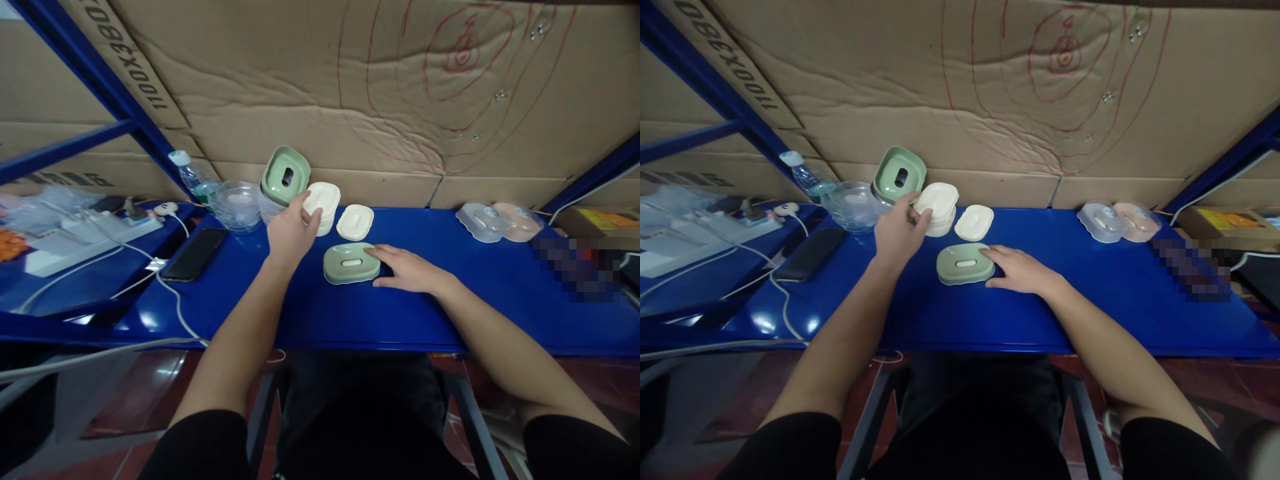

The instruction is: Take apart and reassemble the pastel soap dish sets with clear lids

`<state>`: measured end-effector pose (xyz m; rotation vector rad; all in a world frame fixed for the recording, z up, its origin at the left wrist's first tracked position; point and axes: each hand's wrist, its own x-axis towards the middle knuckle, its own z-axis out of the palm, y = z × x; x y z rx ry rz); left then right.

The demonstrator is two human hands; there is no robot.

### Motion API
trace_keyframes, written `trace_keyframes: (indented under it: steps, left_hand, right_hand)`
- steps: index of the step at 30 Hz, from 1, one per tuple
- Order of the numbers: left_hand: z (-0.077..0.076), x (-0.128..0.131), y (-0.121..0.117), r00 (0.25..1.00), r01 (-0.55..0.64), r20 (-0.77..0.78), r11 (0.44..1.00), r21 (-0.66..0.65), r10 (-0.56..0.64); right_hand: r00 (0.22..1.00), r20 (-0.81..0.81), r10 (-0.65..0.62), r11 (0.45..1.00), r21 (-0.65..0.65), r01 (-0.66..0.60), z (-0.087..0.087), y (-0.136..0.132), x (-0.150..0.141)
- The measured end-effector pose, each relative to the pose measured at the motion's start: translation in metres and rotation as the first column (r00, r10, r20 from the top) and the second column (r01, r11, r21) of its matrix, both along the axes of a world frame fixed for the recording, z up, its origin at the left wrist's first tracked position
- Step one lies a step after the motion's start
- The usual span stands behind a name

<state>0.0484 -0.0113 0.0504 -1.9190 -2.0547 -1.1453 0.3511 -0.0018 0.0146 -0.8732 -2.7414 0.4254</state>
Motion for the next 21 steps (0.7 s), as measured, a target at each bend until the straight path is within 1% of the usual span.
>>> trace_keyframes:
  steps: [2,3,6,9,11,12,14,15,16,18,19,21]
  left_hand:
    - [0.005,-0.011,0.0,0.996,-0.087,0.001,0.996,0.009,0.087]
    - [0.006,-0.016,0.001,0.994,-0.112,0.002,0.994,0.006,0.112]
    - [0.007,-0.023,0.003,0.99,-0.142,0.001,0.989,-0.031,0.142]
    - [0.005,-0.021,0.005,0.992,-0.127,-0.007,0.99,-0.06,0.127]
    - [0.003,-0.017,0.005,0.997,-0.082,-0.012,0.996,-0.041,0.081]
    - [0.003,-0.016,0.005,0.999,-0.054,-0.009,0.998,-0.014,0.054]
    - [0.003,-0.018,0.005,0.999,-0.029,0.023,0.995,0.091,0.027]
    - [0.005,-0.022,0.005,0.997,-0.051,0.061,0.985,0.163,0.041]
    - [0.007,-0.029,0.005,0.99,-0.102,0.116,0.966,0.238,0.076]
    - [0.012,-0.048,0.006,0.95,-0.261,0.255,0.904,0.339,0.179]
    - [0.014,-0.059,0.006,0.918,-0.347,0.319,0.87,0.35,0.238]
    - [0.017,-0.081,0.006,0.871,-0.44,0.362,0.856,0.271,0.333]
  right_hand:
    - [1.0,-0.009,0.009,1.0,0.002,-0.009,0.0,0.0,0.0]
    - [1.0,-0.01,0.014,1.0,0.001,-0.014,-0.001,0.001,0.001]
    - [1.0,-0.011,0.025,1.0,-0.002,-0.025,-0.001,0.002,0.001]
    - [0.999,-0.03,0.032,0.999,-0.002,-0.032,-0.002,0.002,0.002]
    - [0.999,-0.035,0.033,0.999,0.0,-0.034,-0.003,0.002,0.002]
    - [0.999,-0.033,0.034,0.999,0.0,-0.034,-0.003,0.003,0.002]
    - [0.999,-0.025,0.032,1.0,-0.001,-0.032,-0.003,0.003,0.002]
    - [0.999,-0.019,0.03,1.0,-0.002,-0.03,-0.003,0.003,0.002]
    - [1.0,-0.012,0.028,1.0,-0.004,-0.028,-0.003,0.003,0.002]
    - [1.0,0.002,0.026,1.0,-0.006,-0.026,-0.003,0.003,0.002]
    - [1.0,0.007,0.027,1.0,-0.006,-0.027,-0.003,0.003,0.002]
    - [1.0,0.008,0.029,1.0,-0.007,-0.029,-0.003,0.003,0.003]
